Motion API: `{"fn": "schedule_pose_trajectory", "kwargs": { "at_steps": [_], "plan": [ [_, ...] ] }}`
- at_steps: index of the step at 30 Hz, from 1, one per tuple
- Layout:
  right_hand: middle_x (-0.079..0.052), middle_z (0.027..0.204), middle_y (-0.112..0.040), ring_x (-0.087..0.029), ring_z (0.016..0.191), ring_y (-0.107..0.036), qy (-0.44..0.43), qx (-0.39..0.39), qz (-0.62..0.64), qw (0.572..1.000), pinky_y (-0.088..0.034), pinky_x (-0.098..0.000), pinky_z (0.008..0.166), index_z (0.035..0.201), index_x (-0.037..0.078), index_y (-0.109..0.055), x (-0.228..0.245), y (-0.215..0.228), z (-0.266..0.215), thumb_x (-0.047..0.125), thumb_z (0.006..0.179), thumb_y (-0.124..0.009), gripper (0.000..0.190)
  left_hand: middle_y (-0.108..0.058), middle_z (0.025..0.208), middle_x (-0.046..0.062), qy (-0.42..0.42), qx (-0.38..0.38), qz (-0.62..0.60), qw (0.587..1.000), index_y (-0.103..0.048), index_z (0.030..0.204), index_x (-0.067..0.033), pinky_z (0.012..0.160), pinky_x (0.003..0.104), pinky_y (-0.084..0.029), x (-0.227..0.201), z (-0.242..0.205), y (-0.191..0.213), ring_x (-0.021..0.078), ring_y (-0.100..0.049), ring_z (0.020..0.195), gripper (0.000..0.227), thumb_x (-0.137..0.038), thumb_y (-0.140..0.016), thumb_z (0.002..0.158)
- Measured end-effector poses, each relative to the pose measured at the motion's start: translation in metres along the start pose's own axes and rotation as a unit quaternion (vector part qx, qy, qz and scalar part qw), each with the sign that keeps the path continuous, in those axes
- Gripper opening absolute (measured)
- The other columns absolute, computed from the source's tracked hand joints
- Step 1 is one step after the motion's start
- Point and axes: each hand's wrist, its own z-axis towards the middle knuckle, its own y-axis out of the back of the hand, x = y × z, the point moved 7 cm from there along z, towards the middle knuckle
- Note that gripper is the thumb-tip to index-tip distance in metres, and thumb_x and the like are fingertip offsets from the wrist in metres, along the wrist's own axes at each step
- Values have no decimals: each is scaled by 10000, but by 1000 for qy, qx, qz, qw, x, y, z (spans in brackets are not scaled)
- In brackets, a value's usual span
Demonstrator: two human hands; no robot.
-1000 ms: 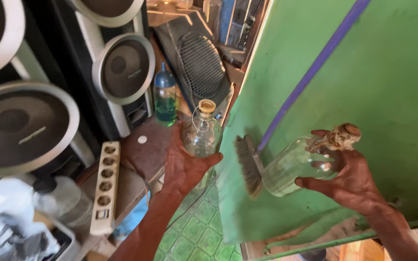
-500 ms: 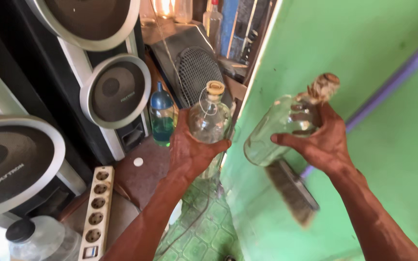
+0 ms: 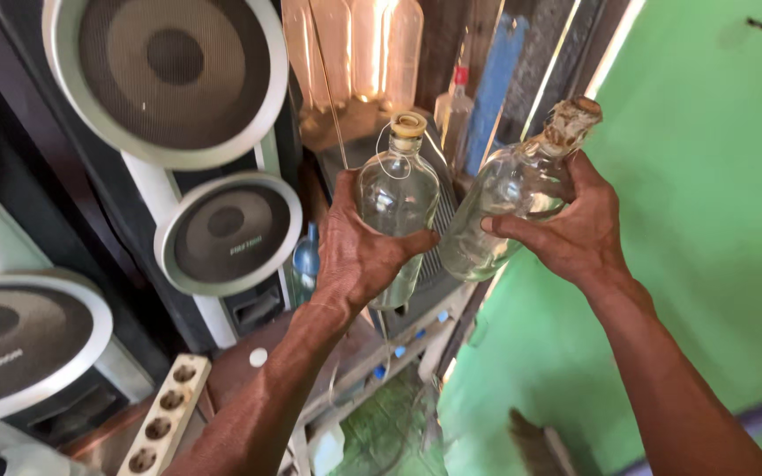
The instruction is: The person washes several plastic and glass bottles in a bucket of water, then places them on a shelf. They also handle a cloth and a funnel.
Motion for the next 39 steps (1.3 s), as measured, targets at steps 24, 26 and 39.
{"fn": "schedule_pose_trajectory", "kwargs": {
  "at_steps": [24,26,39],
  "plan": [
    [-139,1158,-718,-253,1051,-716,-9,9,-3,1000,-579,-364,907,1332,-12,-541,-39,-72,168,315,520,-981,980,-670,1214,259,-26,-33,-23,999,-405,1420,15,936,427,-599,-1,166,-22,376,-711,1082,1110,-350,-916,504],
    [-118,1168,-733,-237,1059,-720,36,16,40,998,-576,-356,927,1291,4,-586,-38,-84,186,324,535,-963,903,-655,1222,271,-28,-54,-11,998,-402,1417,26,955,434,-580,2,179,-24,384,-694,1102,1112,-346,-931,512],
    [-113,1202,-718,-232,1081,-702,125,7,69,990,-560,-368,952,1350,30,-580,-67,-157,298,269,592,-935,871,-555,1362,331,-28,-150,-1,988,-392,1409,85,1047,456,-504,32,279,-31,435,-586,1263,1132,-367,-971,548]
  ]
}}
